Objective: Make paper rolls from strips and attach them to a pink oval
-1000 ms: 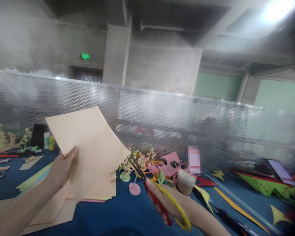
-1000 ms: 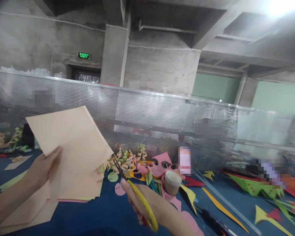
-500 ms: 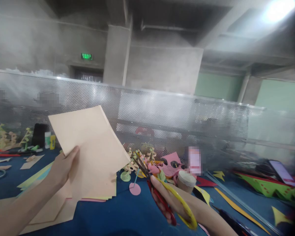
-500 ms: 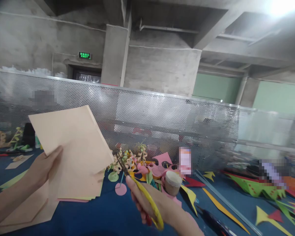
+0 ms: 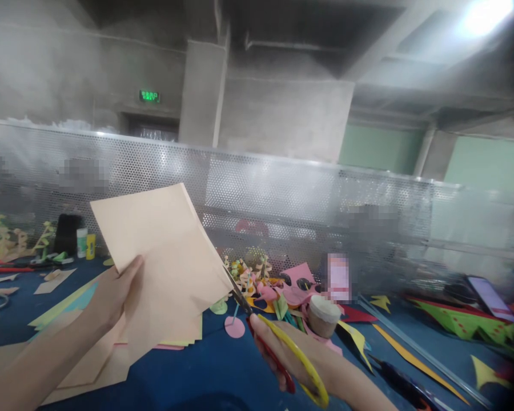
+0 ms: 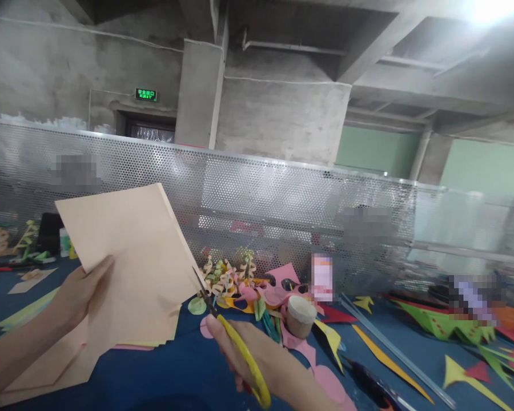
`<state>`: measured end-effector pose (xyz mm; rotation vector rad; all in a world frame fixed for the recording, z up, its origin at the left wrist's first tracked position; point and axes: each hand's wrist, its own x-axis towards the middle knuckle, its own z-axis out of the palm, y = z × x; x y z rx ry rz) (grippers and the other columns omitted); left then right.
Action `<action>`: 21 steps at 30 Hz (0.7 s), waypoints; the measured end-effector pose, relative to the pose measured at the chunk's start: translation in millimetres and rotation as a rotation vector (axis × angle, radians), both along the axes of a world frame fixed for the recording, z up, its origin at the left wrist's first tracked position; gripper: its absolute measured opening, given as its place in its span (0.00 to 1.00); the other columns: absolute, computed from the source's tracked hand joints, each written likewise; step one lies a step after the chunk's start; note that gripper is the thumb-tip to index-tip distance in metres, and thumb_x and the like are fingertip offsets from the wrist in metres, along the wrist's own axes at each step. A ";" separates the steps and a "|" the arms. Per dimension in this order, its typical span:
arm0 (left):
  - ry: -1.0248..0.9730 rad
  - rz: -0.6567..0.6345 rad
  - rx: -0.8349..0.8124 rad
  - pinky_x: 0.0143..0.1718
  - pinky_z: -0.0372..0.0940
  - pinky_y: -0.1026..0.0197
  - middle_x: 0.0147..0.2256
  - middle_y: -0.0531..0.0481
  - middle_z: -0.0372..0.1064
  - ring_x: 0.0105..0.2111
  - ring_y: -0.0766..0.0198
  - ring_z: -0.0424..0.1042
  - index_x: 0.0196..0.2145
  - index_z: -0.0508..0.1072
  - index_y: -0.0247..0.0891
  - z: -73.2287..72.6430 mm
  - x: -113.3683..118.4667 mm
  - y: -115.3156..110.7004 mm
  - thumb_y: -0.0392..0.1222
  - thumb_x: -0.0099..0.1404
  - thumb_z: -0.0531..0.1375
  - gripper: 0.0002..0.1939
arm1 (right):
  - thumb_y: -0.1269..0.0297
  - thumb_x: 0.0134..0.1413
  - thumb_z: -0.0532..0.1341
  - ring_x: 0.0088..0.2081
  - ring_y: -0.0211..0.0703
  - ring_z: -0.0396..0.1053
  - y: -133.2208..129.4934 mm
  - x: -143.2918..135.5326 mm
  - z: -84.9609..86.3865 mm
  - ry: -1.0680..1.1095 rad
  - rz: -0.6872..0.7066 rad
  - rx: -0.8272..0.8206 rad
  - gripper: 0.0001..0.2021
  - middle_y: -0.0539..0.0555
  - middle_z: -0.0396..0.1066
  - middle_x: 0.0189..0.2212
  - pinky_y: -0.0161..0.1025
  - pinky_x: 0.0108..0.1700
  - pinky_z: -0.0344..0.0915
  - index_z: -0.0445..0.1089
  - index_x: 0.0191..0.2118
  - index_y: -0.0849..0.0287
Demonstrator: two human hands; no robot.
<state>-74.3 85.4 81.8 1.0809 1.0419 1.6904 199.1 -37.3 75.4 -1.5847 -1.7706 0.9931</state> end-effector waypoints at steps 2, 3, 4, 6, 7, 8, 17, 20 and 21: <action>0.001 0.007 -0.020 0.52 0.58 0.54 0.41 0.46 0.73 0.48 0.55 0.66 0.38 0.73 0.37 2.1 1.4 -2.2 0.42 0.55 0.60 0.12 | 0.38 0.50 0.40 0.14 0.31 0.58 0.3 -0.3 1.1 -0.018 0.014 -0.017 0.28 0.45 0.55 0.16 0.30 0.16 0.56 0.56 0.22 0.59; -0.001 0.008 -0.034 0.51 0.60 0.55 0.39 0.46 0.74 0.46 0.55 0.68 0.37 0.73 0.38 2.9 2.1 -3.0 0.41 0.56 0.60 0.10 | 0.38 0.51 0.39 0.14 0.31 0.58 0.4 -0.3 1.4 -0.025 0.017 -0.023 0.28 0.45 0.54 0.16 0.30 0.16 0.56 0.56 0.22 0.59; -0.006 0.011 -0.043 0.50 0.61 0.56 0.37 0.47 0.74 0.45 0.56 0.69 0.36 0.74 0.38 3.6 2.7 -3.6 0.40 0.56 0.60 0.09 | 0.38 0.51 0.39 0.14 0.32 0.58 0.5 -0.1 1.4 -0.028 0.018 -0.027 0.28 0.45 0.54 0.15 0.30 0.16 0.56 0.56 0.22 0.59; -0.012 0.016 -0.041 0.48 0.63 0.58 0.35 0.48 0.75 0.43 0.57 0.70 0.35 0.74 0.39 4.5 4.0 -4.6 0.40 0.56 0.60 0.08 | 0.38 0.51 0.39 0.14 0.32 0.59 0.6 0.3 1.3 -0.030 0.023 -0.027 0.28 0.45 0.54 0.15 0.29 0.16 0.56 0.55 0.22 0.59; -0.011 0.019 -0.034 0.48 0.63 0.58 0.35 0.49 0.75 0.43 0.57 0.70 0.35 0.74 0.40 4.7 4.5 -5.1 0.40 0.56 0.60 0.08 | 0.38 0.51 0.39 0.14 0.32 0.59 0.6 0.4 1.2 -0.030 0.023 -0.025 0.27 0.45 0.54 0.15 0.29 0.16 0.55 0.55 0.22 0.59; -0.007 0.020 -0.030 0.48 0.63 0.58 0.35 0.49 0.75 0.43 0.57 0.70 0.36 0.74 0.40 4.8 4.8 -5.6 0.40 0.56 0.60 0.08 | 0.39 0.51 0.39 0.14 0.31 0.59 0.5 0.5 1.3 -0.031 0.023 -0.020 0.27 0.45 0.54 0.15 0.29 0.16 0.55 0.55 0.22 0.59; -0.012 -0.090 -0.035 0.34 0.71 0.63 0.42 0.48 0.72 0.38 0.56 0.73 0.39 0.73 0.41 1.7 2.4 -6.5 0.43 0.55 0.60 0.12 | 0.39 0.51 0.39 0.13 0.31 0.58 2.1 -0.4 0.1 -0.052 -0.018 0.002 0.28 0.45 0.54 0.14 0.29 0.14 0.54 0.55 0.20 0.59; -0.012 -0.110 -0.039 0.34 0.71 0.64 0.43 0.48 0.72 0.39 0.56 0.72 0.40 0.72 0.41 2.6 2.4 -7.9 0.42 0.55 0.60 0.13 | 0.40 0.52 0.40 0.13 0.32 0.58 2.4 -1.9 0.5 -0.054 -0.025 0.009 0.27 0.46 0.54 0.14 0.29 0.14 0.54 0.54 0.19 0.58; -0.008 -0.104 -0.046 0.34 0.71 0.64 0.43 0.48 0.72 0.39 0.56 0.72 0.40 0.72 0.41 3.4 2.7 -8.8 0.43 0.55 0.61 0.13 | 0.40 0.52 0.40 0.13 0.31 0.58 2.2 -2.7 1.2 -0.052 -0.028 0.011 0.27 0.46 0.54 0.13 0.29 0.14 0.53 0.54 0.19 0.58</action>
